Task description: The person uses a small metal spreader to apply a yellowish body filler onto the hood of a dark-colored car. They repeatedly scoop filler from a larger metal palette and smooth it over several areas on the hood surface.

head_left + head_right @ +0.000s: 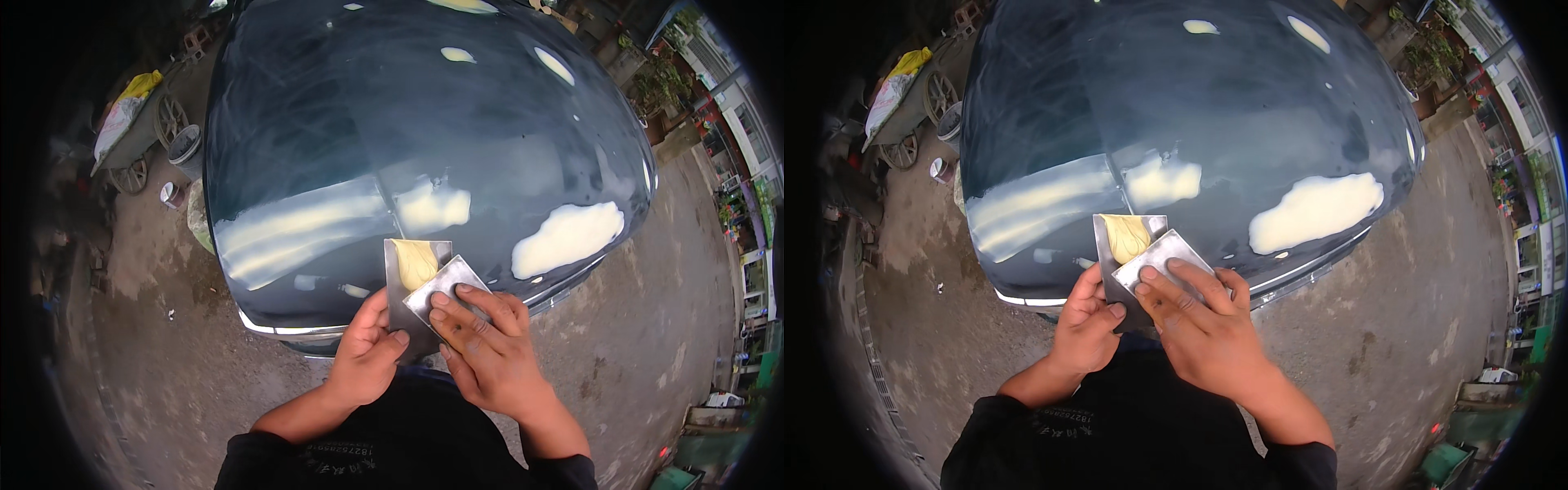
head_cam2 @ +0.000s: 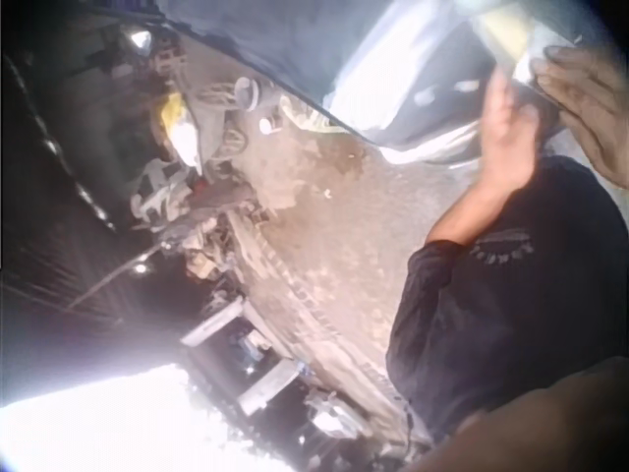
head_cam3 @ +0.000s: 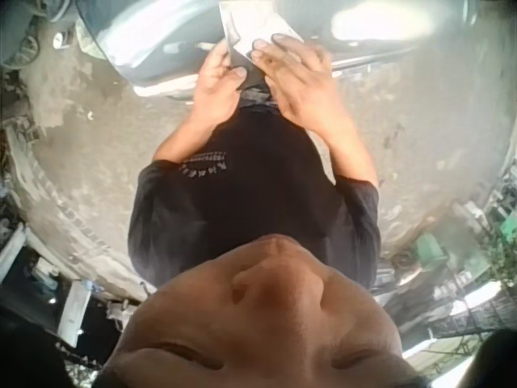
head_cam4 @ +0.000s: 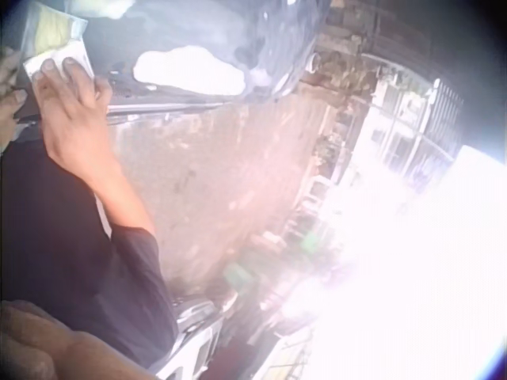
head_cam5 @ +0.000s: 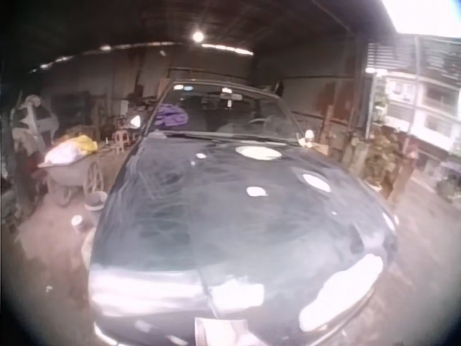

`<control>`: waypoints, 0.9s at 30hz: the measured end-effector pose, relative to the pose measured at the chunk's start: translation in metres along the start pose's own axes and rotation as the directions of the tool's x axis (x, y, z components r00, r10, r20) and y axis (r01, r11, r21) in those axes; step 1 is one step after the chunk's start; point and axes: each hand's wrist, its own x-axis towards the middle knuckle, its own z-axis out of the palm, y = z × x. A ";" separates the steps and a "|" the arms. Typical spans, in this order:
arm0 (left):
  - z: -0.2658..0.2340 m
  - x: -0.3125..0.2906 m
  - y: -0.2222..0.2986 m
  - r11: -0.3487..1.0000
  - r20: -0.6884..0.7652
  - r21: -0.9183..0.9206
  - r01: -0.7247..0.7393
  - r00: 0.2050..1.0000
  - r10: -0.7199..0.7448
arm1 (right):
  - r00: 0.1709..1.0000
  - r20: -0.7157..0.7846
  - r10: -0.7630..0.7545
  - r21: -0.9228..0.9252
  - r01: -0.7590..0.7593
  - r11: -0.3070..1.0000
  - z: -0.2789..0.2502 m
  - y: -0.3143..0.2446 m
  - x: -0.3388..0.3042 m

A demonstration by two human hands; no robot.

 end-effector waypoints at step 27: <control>-0.060 -0.033 -0.009 0.998 0.093 -0.031 0.063 0.994 -0.060 | 0.902 0.192 0.387 -0.199 -0.350 0.915 0.005 0.065 0.053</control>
